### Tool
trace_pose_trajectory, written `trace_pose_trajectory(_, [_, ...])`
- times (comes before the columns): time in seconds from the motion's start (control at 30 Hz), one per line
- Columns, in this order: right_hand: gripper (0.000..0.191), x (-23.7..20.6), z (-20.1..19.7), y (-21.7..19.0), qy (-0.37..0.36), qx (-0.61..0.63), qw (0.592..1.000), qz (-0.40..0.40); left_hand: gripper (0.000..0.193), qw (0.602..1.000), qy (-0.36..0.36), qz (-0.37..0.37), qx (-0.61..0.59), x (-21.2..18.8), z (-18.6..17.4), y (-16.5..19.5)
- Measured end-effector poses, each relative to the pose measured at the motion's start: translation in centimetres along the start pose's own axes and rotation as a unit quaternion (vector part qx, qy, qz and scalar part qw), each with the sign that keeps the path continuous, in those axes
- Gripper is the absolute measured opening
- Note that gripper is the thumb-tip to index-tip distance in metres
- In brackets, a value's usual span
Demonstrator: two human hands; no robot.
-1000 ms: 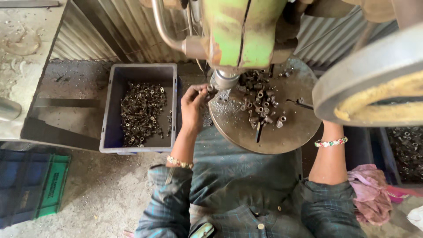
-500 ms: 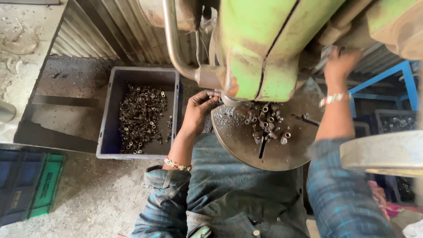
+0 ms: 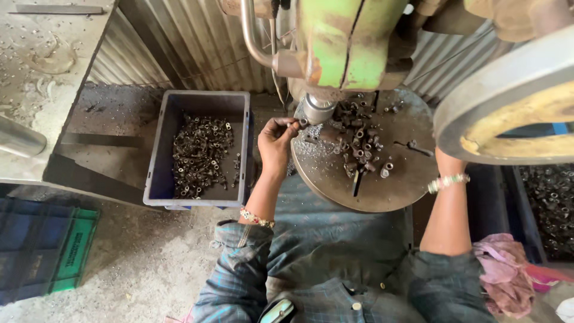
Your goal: The person sits at a bench drill press and machines small metal fittings one at a time. They place each fitting on the drill table, pull the drill lever to bore it, then move the finished part into a nearby bin, repeating the cycle continuously.
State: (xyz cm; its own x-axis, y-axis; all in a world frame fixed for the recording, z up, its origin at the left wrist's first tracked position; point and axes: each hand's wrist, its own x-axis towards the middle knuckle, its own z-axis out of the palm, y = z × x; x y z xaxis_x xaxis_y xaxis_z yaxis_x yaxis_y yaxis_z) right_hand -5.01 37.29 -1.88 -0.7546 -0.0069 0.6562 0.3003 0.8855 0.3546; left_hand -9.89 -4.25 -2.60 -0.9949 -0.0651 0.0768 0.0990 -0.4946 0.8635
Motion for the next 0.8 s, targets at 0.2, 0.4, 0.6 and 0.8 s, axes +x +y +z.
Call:
trace_pose_trajectory(0.2, [0.030, -1.5, -0.6, 0.9, -0.028, 0.370, 0.922, 0.113, 0.011, 0.983, -0.048, 0.086, -0.158, 1.7, -2.6, 2.3])
trace_pose_trajectory(0.4, [0.039, 0.2, -3.0, -0.7, 0.028, 0.488, 0.854, 0.178, 0.023, 0.992, 0.065, -0.088, 0.061, 2.9, -4.1, 3.5])
trace_pose_trajectory(0.6, [0.035, 0.1, -2.5, -0.5, -0.030, 0.441, 0.874, 0.200, 0.028, 0.987, 0.074, -0.111, 0.091, 2.3, -1.0, 0.9])
trace_pose_trajectory(0.8, [0.036, -0.9, -0.6, 0.3, -0.048, 0.386, 0.907, 0.159, 0.030, 0.983, 0.025, -0.157, 0.092, 4.2, -0.2, 0.5])
